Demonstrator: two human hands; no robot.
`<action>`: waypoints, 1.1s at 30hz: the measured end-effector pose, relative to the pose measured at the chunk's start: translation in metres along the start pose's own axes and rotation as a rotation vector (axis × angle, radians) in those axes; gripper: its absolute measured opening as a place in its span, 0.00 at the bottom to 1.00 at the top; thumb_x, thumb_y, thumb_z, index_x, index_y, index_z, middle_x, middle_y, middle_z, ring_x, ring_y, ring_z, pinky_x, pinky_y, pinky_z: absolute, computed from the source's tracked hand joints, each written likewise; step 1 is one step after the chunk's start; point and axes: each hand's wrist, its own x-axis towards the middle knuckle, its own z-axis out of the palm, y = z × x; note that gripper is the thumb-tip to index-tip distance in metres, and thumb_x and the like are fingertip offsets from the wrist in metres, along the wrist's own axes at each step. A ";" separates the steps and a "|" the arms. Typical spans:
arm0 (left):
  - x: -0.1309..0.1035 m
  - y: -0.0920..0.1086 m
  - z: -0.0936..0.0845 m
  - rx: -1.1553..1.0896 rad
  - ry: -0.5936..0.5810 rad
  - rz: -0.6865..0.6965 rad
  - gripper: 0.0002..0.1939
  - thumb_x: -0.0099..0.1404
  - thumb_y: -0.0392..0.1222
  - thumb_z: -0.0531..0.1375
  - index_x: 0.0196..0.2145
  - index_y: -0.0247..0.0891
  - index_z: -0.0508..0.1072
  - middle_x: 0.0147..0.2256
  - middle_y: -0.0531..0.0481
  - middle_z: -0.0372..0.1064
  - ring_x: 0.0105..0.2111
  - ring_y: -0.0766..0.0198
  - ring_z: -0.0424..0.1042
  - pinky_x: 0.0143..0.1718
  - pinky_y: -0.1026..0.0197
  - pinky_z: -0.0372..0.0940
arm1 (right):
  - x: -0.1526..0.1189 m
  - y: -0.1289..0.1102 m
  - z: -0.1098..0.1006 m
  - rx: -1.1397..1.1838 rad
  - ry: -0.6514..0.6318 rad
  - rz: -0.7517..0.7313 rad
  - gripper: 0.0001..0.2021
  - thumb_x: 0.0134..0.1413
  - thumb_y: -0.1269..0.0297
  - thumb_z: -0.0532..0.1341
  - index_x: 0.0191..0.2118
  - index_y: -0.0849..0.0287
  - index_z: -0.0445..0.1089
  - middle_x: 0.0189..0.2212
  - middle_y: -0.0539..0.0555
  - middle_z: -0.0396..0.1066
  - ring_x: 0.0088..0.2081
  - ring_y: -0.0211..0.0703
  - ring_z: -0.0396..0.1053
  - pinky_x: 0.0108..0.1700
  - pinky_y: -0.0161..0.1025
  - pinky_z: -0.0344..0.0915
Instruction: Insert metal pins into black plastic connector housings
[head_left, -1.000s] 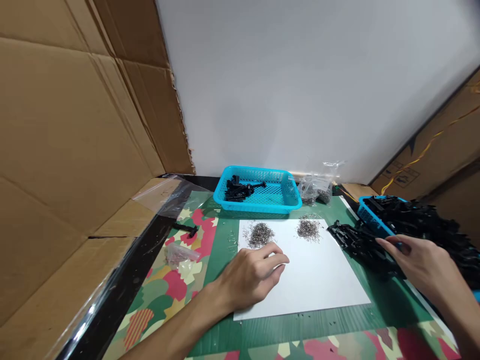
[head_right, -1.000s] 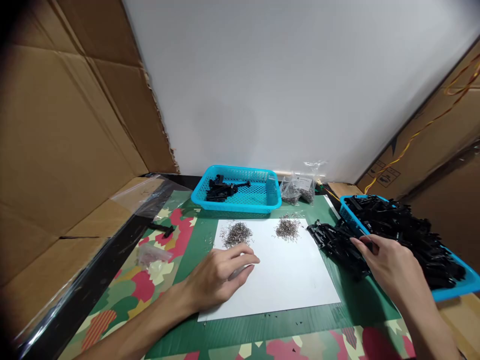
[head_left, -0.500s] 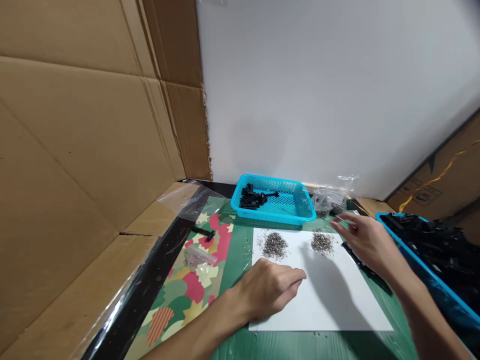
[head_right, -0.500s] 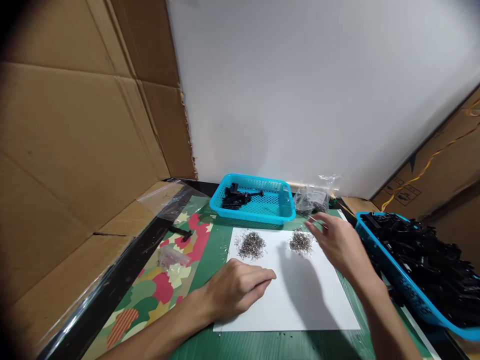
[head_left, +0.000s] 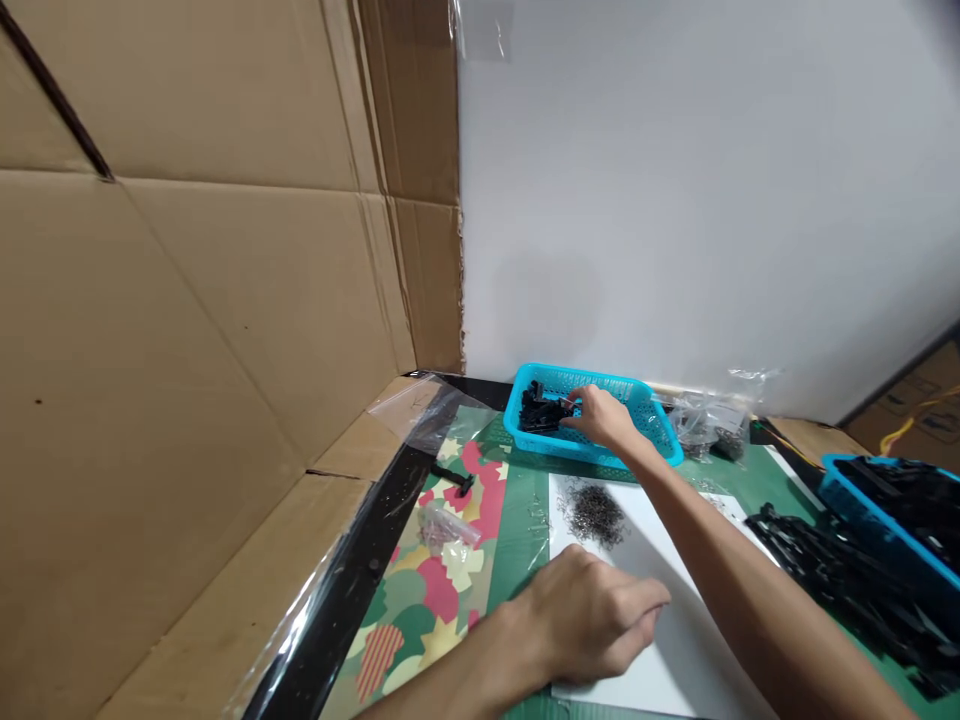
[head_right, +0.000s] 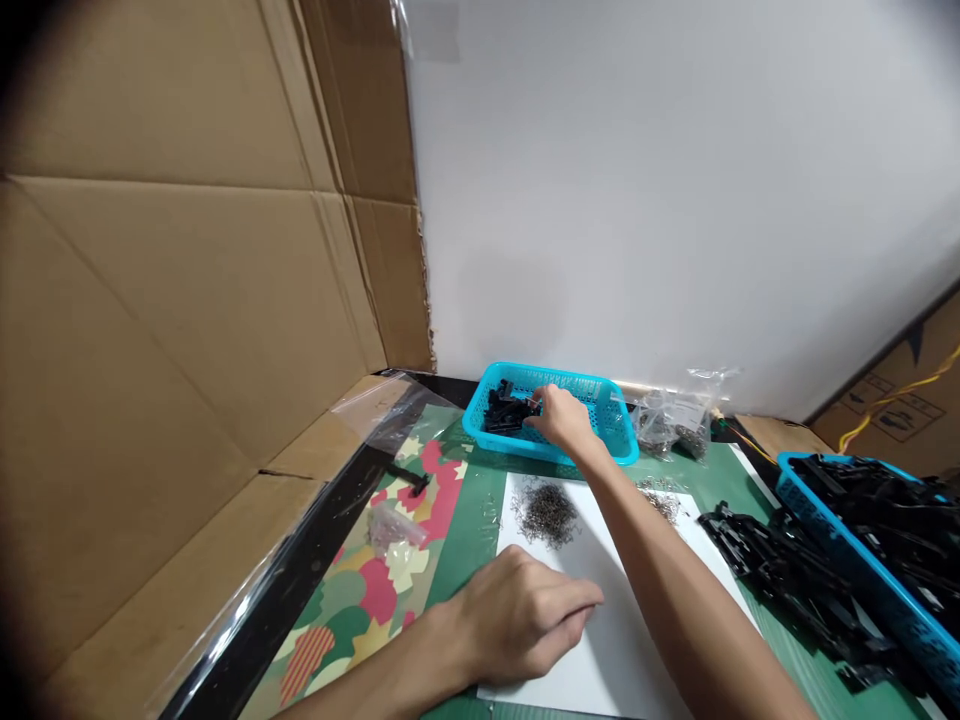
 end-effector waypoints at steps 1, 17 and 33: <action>0.000 0.000 0.001 -0.001 -0.004 -0.003 0.05 0.69 0.39 0.59 0.40 0.41 0.76 0.27 0.55 0.79 0.22 0.63 0.74 0.21 0.56 0.45 | 0.002 -0.001 0.001 -0.017 0.002 0.006 0.18 0.57 0.61 0.70 0.53 0.57 0.79 0.45 0.62 0.81 0.47 0.55 0.78 0.39 0.39 0.65; 0.001 0.003 -0.010 -0.164 0.218 -0.093 0.26 0.71 0.32 0.55 0.65 0.44 0.66 0.46 0.48 0.78 0.37 0.59 0.79 0.30 0.61 0.67 | -0.019 0.006 -0.021 0.074 0.193 -0.046 0.15 0.57 0.62 0.64 0.48 0.57 0.82 0.29 0.55 0.76 0.29 0.45 0.69 0.31 0.39 0.54; 0.018 0.002 -0.035 -0.659 0.521 -0.642 0.20 0.78 0.57 0.53 0.52 0.42 0.76 0.53 0.43 0.66 0.49 0.55 0.72 0.48 0.54 0.68 | -0.158 0.050 -0.055 0.470 0.089 -0.366 0.07 0.64 0.59 0.66 0.44 0.55 0.78 0.21 0.41 0.45 0.22 0.36 0.44 0.26 0.38 0.44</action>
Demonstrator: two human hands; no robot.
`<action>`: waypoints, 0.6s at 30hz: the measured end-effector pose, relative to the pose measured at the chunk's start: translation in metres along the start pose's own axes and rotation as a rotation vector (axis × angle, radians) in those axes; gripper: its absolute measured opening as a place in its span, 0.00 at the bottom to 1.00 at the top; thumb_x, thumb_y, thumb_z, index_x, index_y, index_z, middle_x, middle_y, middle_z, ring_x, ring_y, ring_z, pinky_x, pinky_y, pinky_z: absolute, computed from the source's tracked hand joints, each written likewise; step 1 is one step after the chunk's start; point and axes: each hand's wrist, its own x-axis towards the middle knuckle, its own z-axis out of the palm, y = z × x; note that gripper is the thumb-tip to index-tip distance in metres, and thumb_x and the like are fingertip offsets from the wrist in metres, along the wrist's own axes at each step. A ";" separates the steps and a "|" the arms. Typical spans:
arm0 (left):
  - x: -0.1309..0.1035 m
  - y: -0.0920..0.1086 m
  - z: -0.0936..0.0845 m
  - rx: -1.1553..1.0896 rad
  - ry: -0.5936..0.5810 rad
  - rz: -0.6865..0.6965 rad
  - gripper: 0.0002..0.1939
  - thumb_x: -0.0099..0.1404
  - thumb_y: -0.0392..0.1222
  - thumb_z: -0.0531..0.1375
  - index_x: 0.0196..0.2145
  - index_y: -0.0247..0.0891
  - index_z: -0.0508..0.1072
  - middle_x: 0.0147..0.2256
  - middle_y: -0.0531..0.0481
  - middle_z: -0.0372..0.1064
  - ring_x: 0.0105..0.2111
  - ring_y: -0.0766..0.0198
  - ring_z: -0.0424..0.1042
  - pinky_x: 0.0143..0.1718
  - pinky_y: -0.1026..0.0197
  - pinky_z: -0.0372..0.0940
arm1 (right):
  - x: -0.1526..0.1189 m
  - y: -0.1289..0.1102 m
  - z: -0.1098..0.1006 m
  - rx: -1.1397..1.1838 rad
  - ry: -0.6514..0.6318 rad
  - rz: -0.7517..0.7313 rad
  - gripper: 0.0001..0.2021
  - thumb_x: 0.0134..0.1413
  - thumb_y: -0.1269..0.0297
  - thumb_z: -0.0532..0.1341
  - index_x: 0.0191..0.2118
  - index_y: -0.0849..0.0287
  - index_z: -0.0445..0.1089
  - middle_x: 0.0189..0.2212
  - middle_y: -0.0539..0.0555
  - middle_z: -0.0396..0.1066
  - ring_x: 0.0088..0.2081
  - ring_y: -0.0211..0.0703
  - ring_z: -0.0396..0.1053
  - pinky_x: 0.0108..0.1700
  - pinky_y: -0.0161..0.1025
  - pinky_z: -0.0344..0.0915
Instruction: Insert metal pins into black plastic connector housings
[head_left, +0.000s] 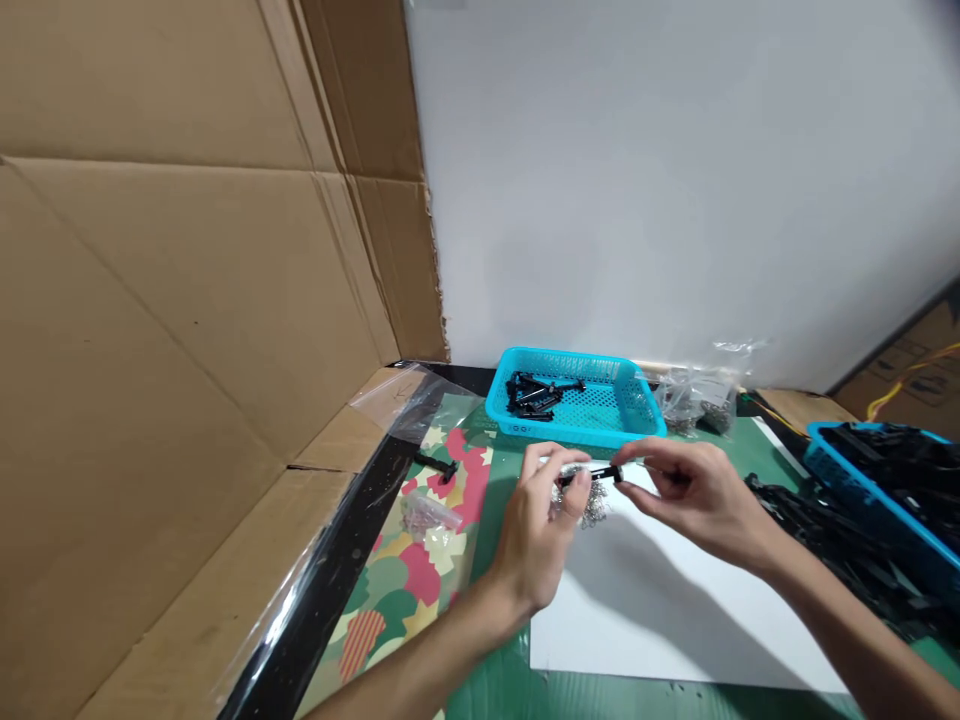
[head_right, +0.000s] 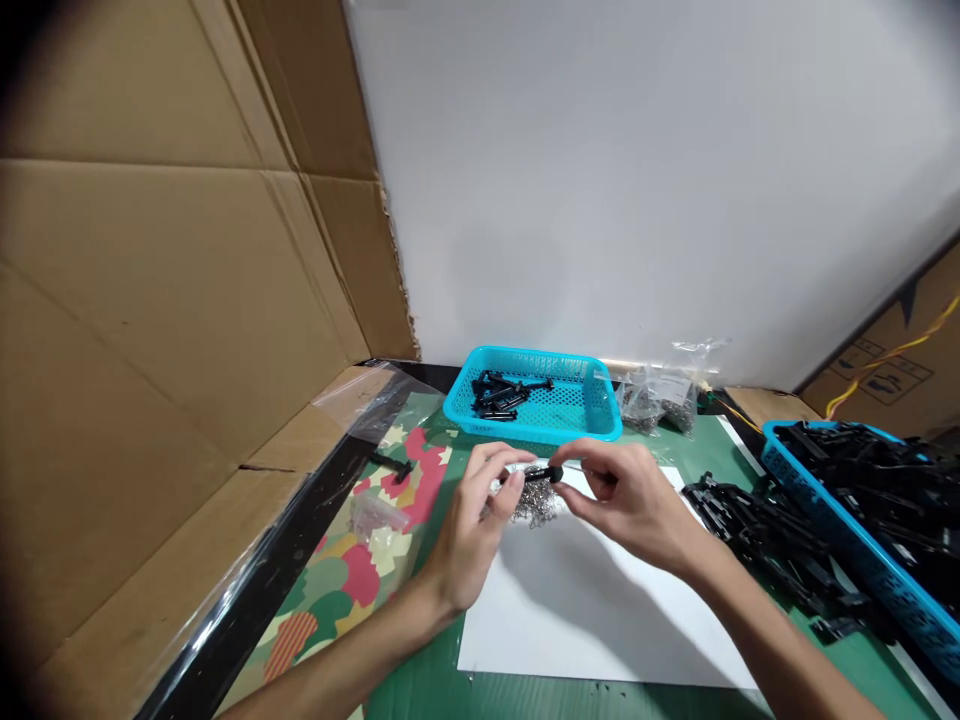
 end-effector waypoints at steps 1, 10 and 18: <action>0.000 0.002 0.000 0.023 -0.066 0.013 0.19 0.78 0.56 0.54 0.49 0.42 0.78 0.53 0.43 0.67 0.50 0.54 0.72 0.50 0.53 0.67 | -0.007 0.001 0.004 0.042 0.007 0.000 0.08 0.64 0.59 0.66 0.44 0.55 0.78 0.21 0.41 0.44 0.22 0.36 0.44 0.26 0.38 0.44; -0.004 0.001 0.011 0.087 -0.165 0.057 0.12 0.69 0.49 0.66 0.34 0.37 0.78 0.34 0.49 0.72 0.30 0.63 0.67 0.31 0.61 0.59 | -0.040 0.008 0.026 0.193 0.124 -0.022 0.06 0.62 0.63 0.67 0.41 0.57 0.82 0.19 0.41 0.44 0.20 0.34 0.44 0.23 0.37 0.43; 0.003 0.004 0.011 -0.075 -0.138 -0.095 0.18 0.71 0.53 0.64 0.31 0.36 0.77 0.30 0.50 0.71 0.31 0.64 0.67 0.32 0.63 0.60 | -0.037 0.018 0.017 0.230 0.227 0.113 0.13 0.58 0.60 0.71 0.48 0.57 0.82 0.20 0.41 0.47 0.22 0.35 0.45 0.25 0.37 0.44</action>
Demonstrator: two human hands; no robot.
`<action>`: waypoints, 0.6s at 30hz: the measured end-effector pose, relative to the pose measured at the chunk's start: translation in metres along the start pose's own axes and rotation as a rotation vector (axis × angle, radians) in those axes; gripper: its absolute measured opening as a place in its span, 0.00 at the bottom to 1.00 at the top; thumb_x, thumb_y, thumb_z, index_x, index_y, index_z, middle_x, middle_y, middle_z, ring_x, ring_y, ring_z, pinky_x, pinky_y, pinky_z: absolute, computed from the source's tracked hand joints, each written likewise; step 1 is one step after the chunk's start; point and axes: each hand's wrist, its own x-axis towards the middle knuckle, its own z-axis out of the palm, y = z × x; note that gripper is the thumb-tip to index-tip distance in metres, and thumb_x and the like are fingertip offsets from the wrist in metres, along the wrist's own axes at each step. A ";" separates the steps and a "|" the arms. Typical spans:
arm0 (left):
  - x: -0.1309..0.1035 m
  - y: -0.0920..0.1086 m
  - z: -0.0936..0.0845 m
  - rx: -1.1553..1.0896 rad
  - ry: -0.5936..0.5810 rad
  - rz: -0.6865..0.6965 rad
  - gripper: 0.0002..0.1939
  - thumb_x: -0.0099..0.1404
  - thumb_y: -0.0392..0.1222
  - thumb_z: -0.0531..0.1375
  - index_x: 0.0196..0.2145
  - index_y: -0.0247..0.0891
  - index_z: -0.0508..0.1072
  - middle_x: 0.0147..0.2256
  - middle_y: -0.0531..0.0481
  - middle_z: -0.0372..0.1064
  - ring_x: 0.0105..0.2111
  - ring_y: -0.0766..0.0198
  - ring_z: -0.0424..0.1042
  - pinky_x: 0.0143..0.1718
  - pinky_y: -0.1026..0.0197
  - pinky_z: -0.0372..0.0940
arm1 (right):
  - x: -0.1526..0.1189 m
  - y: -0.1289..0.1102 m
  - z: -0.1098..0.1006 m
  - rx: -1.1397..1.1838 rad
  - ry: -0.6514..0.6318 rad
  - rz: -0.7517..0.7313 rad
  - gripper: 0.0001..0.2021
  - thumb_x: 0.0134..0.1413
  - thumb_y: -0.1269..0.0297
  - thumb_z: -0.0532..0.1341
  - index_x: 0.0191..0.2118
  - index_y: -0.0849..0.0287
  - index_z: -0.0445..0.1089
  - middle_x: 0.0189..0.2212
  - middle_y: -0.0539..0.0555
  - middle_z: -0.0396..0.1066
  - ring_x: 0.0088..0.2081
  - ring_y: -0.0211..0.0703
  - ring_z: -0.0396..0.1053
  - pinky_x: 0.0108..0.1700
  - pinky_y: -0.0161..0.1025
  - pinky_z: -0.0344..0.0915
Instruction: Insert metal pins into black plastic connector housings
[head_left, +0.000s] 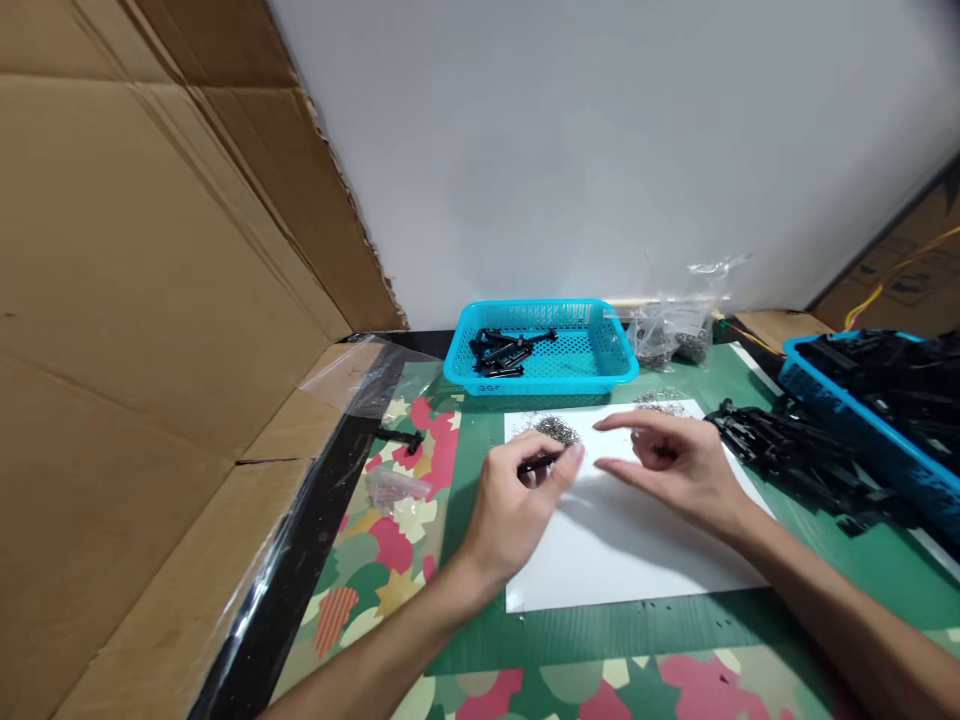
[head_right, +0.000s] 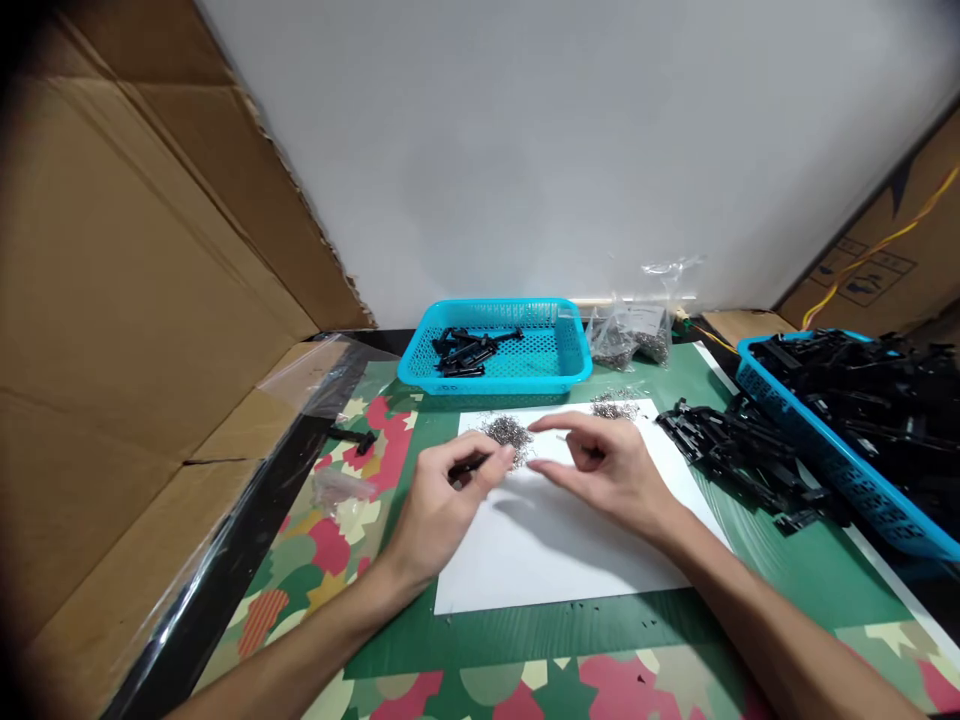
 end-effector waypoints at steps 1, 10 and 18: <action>0.002 0.000 -0.001 -0.032 0.013 -0.032 0.20 0.72 0.55 0.63 0.29 0.36 0.77 0.28 0.51 0.70 0.30 0.65 0.66 0.31 0.63 0.59 | 0.002 0.002 -0.003 -0.001 0.045 0.037 0.13 0.59 0.58 0.71 0.46 0.57 0.82 0.20 0.42 0.48 0.23 0.35 0.45 0.26 0.37 0.45; 0.018 -0.007 -0.004 -0.320 0.064 -0.198 0.20 0.71 0.59 0.62 0.43 0.37 0.75 0.26 0.56 0.65 0.22 0.70 0.54 0.19 0.67 0.45 | 0.014 0.021 -0.008 -0.207 -0.068 0.251 0.13 0.61 0.54 0.64 0.33 0.58 0.81 0.19 0.45 0.54 0.24 0.37 0.52 0.29 0.38 0.47; 0.016 -0.012 -0.003 -0.201 0.018 -0.132 0.15 0.76 0.55 0.57 0.47 0.39 0.69 0.29 0.50 0.78 0.27 0.65 0.66 0.25 0.66 0.55 | 0.007 0.008 0.019 -0.501 -0.109 0.399 0.07 0.58 0.57 0.67 0.38 0.48 0.84 0.23 0.47 0.72 0.28 0.41 0.66 0.32 0.38 0.50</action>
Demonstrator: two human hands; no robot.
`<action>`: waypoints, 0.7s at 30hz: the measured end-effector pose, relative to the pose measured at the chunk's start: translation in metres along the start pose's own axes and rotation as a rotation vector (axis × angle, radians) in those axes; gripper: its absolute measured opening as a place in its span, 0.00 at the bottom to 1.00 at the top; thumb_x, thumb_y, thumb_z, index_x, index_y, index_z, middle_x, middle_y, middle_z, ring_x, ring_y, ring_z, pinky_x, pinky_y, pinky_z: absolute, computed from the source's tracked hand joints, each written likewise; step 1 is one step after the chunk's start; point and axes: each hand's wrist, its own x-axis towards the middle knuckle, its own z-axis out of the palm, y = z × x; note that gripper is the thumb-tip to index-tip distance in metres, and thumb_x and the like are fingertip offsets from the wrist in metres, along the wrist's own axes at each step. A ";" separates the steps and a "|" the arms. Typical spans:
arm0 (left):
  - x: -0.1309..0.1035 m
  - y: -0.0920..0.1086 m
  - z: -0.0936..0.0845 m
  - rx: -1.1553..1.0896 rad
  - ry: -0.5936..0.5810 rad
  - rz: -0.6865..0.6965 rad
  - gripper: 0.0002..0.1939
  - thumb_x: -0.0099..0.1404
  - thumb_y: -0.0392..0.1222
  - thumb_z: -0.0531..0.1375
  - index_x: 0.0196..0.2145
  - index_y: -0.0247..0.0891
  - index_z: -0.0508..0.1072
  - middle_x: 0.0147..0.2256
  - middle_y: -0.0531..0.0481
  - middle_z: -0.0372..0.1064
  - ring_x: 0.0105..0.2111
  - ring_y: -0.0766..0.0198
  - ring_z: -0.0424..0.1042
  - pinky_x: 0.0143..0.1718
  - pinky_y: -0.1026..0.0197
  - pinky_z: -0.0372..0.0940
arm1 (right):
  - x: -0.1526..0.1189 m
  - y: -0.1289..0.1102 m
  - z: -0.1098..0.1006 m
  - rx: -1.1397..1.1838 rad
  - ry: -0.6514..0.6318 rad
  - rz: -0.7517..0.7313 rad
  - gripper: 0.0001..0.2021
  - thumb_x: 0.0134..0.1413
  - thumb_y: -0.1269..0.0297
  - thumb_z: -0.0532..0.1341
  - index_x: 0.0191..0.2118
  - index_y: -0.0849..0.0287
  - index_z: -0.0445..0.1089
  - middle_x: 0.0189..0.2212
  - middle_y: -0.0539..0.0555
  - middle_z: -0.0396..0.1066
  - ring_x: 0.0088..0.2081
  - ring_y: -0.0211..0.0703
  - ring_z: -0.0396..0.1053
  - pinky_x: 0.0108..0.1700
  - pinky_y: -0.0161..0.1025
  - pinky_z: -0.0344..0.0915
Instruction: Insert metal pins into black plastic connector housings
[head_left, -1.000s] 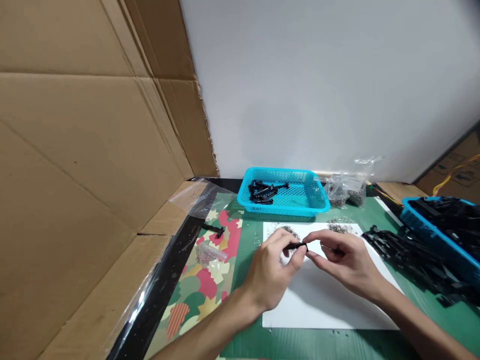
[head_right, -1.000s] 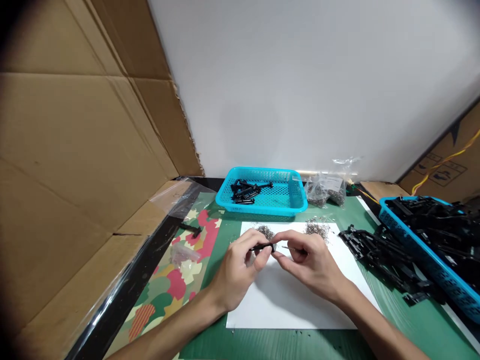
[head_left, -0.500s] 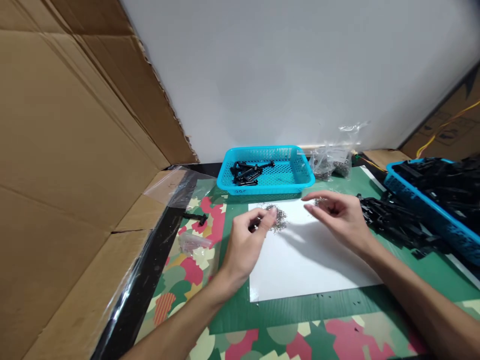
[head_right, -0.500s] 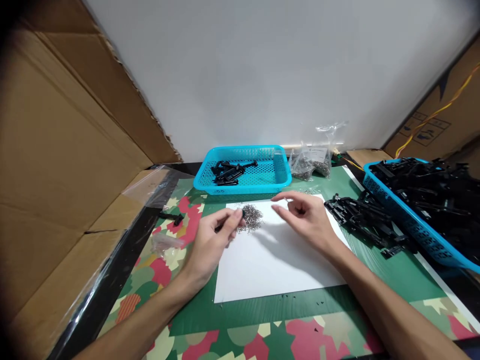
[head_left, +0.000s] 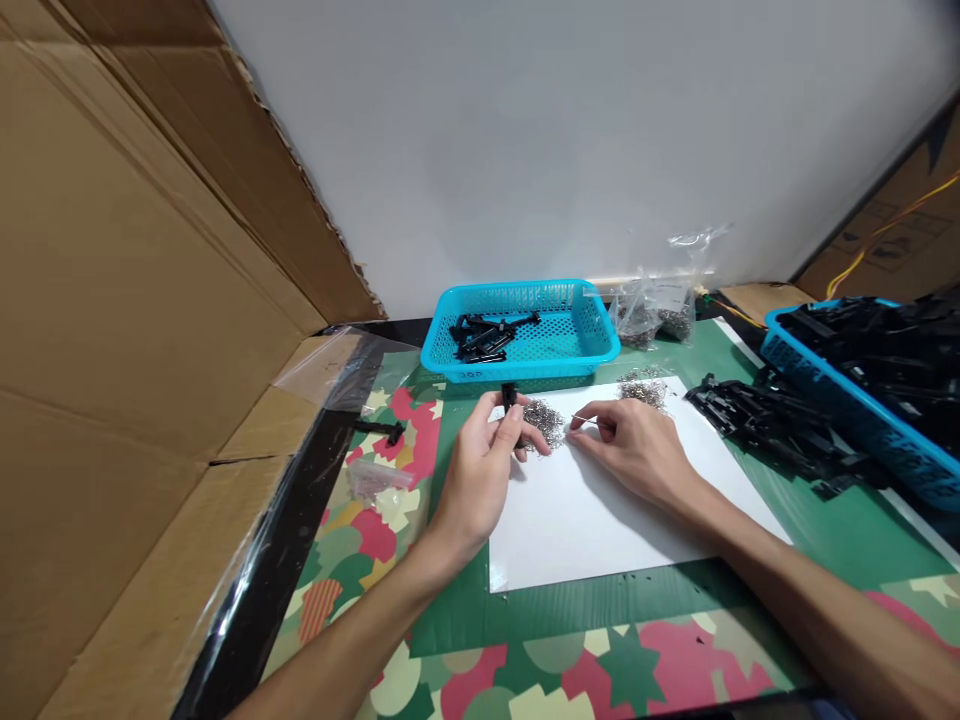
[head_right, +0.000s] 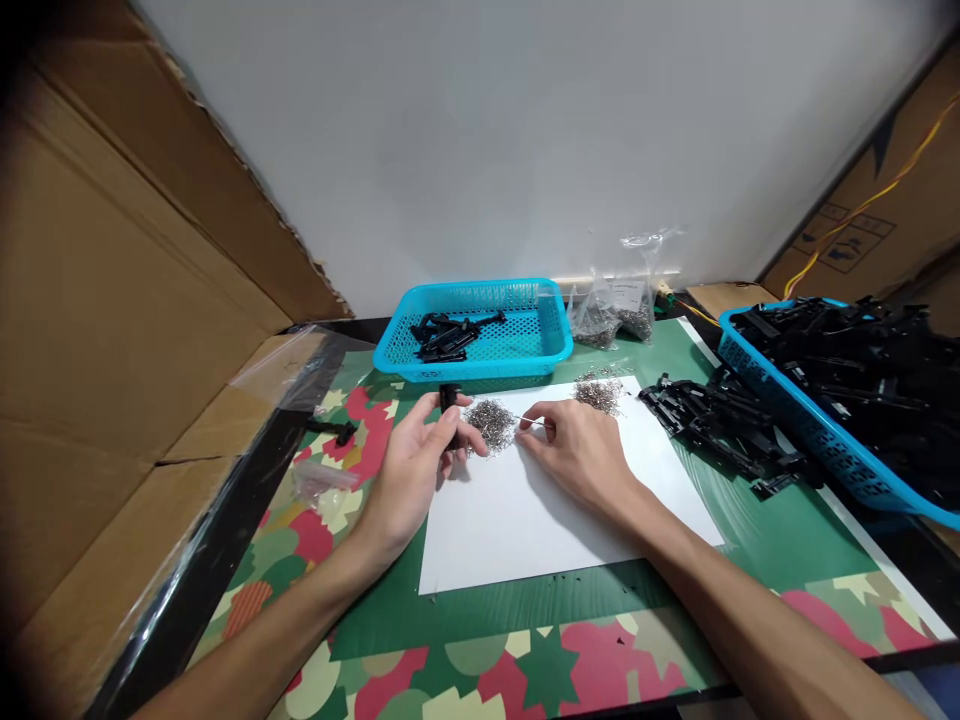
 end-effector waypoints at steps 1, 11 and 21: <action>-0.001 0.001 0.001 -0.011 0.007 0.003 0.14 0.76 0.54 0.57 0.47 0.40 0.67 0.28 0.52 0.78 0.26 0.66 0.65 0.25 0.66 0.54 | 0.000 0.000 0.000 0.000 -0.013 0.007 0.07 0.59 0.57 0.67 0.38 0.47 0.84 0.23 0.47 0.73 0.28 0.41 0.67 0.32 0.38 0.50; -0.003 0.005 0.001 0.138 0.080 0.078 0.17 0.73 0.55 0.61 0.34 0.39 0.68 0.33 0.53 0.67 0.27 0.67 0.61 0.28 0.65 0.56 | 0.003 0.006 -0.002 0.017 -0.116 -0.020 0.09 0.61 0.60 0.62 0.37 0.52 0.81 0.27 0.50 0.76 0.28 0.42 0.67 0.32 0.38 0.51; -0.007 0.006 0.004 -0.127 -0.065 -0.084 0.18 0.66 0.54 0.70 0.40 0.35 0.78 0.27 0.54 0.66 0.24 0.71 0.60 0.25 0.67 0.58 | -0.005 0.005 -0.011 0.803 -0.084 -0.089 0.15 0.64 0.48 0.65 0.38 0.57 0.73 0.21 0.42 0.50 0.23 0.36 0.46 0.25 0.36 0.43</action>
